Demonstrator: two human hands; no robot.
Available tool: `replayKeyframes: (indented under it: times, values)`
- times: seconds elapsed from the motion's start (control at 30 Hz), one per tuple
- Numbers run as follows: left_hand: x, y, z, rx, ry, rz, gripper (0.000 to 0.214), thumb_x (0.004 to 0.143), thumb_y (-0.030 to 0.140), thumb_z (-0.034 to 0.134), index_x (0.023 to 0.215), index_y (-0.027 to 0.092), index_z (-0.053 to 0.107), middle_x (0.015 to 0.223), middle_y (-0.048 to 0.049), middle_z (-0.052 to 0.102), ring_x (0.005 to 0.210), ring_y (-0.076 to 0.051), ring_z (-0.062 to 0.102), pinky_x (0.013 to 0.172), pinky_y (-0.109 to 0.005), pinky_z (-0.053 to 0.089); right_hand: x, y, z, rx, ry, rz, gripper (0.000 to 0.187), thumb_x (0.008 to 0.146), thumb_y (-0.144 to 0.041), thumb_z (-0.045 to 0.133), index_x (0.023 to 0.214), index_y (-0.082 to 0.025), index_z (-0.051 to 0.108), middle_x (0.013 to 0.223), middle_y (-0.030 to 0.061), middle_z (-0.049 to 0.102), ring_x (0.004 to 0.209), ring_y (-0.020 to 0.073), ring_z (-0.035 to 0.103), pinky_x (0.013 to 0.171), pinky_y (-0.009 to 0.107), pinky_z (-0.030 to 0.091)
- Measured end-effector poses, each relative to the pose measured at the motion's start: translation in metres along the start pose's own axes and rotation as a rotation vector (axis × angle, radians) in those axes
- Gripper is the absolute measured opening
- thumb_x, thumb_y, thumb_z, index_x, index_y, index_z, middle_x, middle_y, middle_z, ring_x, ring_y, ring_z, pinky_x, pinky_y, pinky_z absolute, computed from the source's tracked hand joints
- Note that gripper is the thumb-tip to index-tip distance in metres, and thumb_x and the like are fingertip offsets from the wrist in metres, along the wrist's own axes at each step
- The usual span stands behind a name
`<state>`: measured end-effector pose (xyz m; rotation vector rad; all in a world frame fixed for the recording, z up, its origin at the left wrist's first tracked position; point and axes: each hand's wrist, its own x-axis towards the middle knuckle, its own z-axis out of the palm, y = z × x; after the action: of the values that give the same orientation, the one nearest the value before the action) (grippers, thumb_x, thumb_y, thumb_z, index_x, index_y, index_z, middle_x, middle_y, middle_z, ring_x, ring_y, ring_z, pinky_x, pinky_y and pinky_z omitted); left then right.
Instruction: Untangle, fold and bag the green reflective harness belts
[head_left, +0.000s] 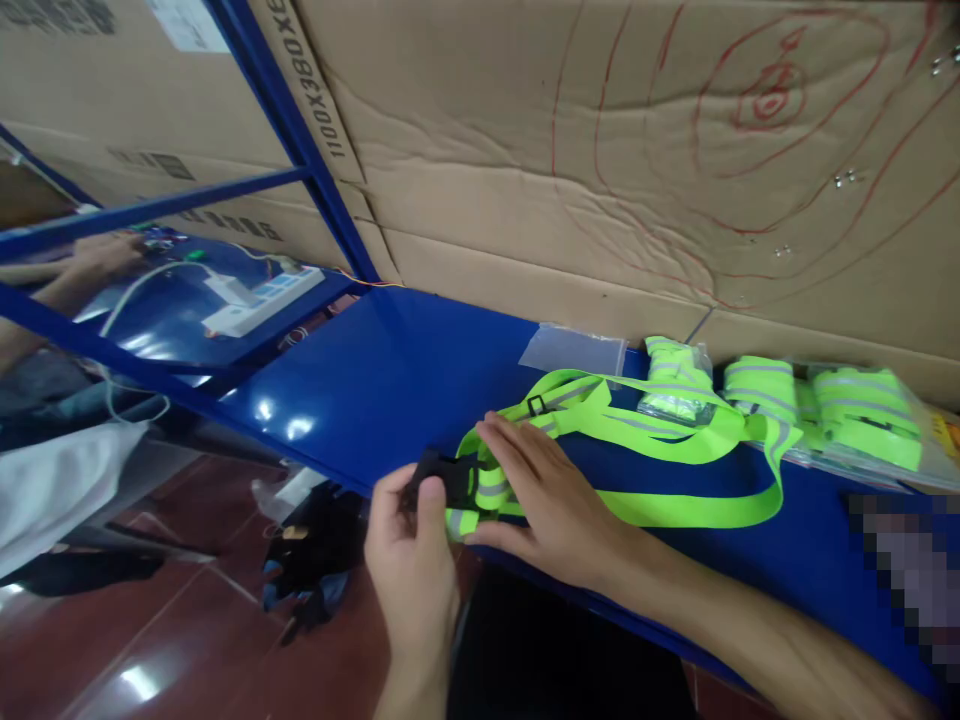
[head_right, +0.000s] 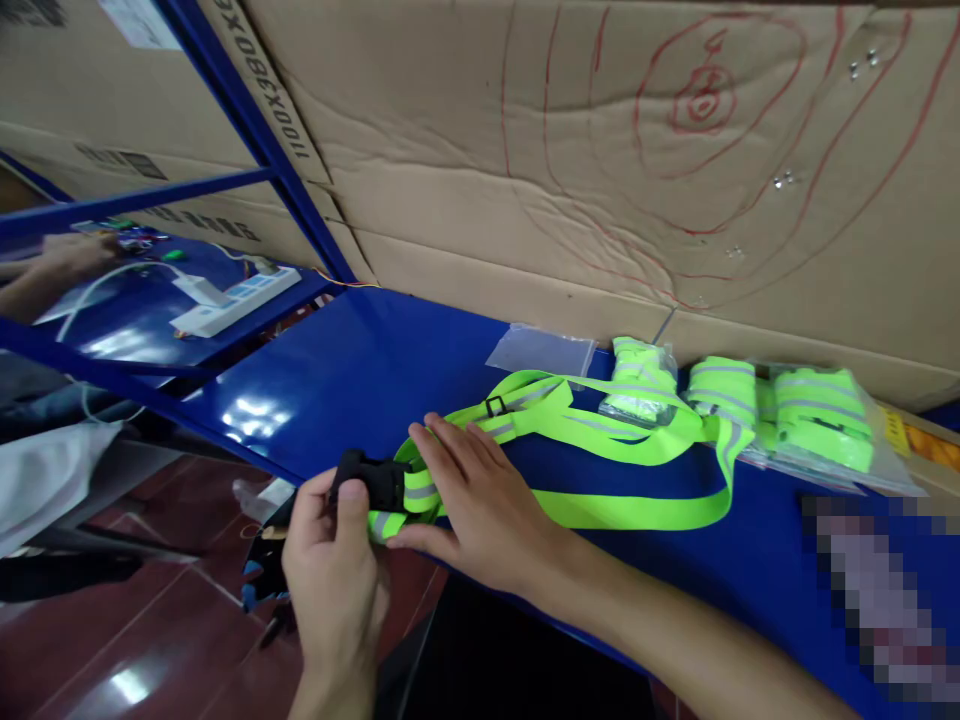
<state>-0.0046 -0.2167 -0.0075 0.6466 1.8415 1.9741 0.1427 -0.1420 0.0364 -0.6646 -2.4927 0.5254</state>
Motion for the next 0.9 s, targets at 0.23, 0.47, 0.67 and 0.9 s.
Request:
replayKeyframes:
  times: [0.23,0.47,0.67,0.9]
  values:
    - [-0.023,-0.002,-0.005,-0.342,-0.491,-0.344,0.054,0.074,0.038,0.093,0.123,0.022,0.076,0.113,-0.0102,0.079,0.104,-0.024,0.075,0.09,-0.031,0.062,-0.015,0.003,-0.012,0.347,0.064,0.119,0.049,0.097,-0.03,0.066,0.141,-0.024,0.045,0.137,0.0152,0.066,0.124,0.0301,0.066,0.105,0.048,0.054]
    - [-0.035,-0.014,0.008,-0.32,-0.445,-0.386,0.048,0.08,0.052,0.087,0.118,0.023,0.081,0.128,-0.0114,0.075,0.132,-0.032,0.065,0.114,-0.041,0.052,-0.022,0.005,-0.031,0.492,0.096,0.302,0.032,0.093,-0.021,0.064,0.124,-0.026,0.055,0.12,0.0048,0.066,0.108,0.0219,0.064,0.096,0.034,0.053]
    - [-0.049,-0.005,0.013,-0.241,-0.461,-0.333,0.045,0.084,0.055,0.081,0.118,0.024,0.082,0.129,-0.0117,0.075,0.137,-0.033,0.061,0.121,-0.046,0.046,-0.02,0.013,-0.049,0.848,-0.063,0.453,0.039,0.089,-0.037,0.075,0.124,-0.027,0.06,0.117,0.003,0.067,0.107,0.0228,0.065,0.092,0.033,0.054]
    - [-0.055,0.005,0.022,-0.599,-0.651,-0.677,0.056,0.069,0.044,0.095,0.12,0.028,0.08,0.129,-0.0108,0.075,0.12,-0.034,0.073,0.106,-0.046,0.06,-0.016,0.02,-0.05,0.776,0.104,0.68,0.036,0.082,-0.044,0.084,0.106,-0.026,0.065,0.088,-0.0036,0.065,0.076,0.0151,0.062,0.071,0.026,0.052]
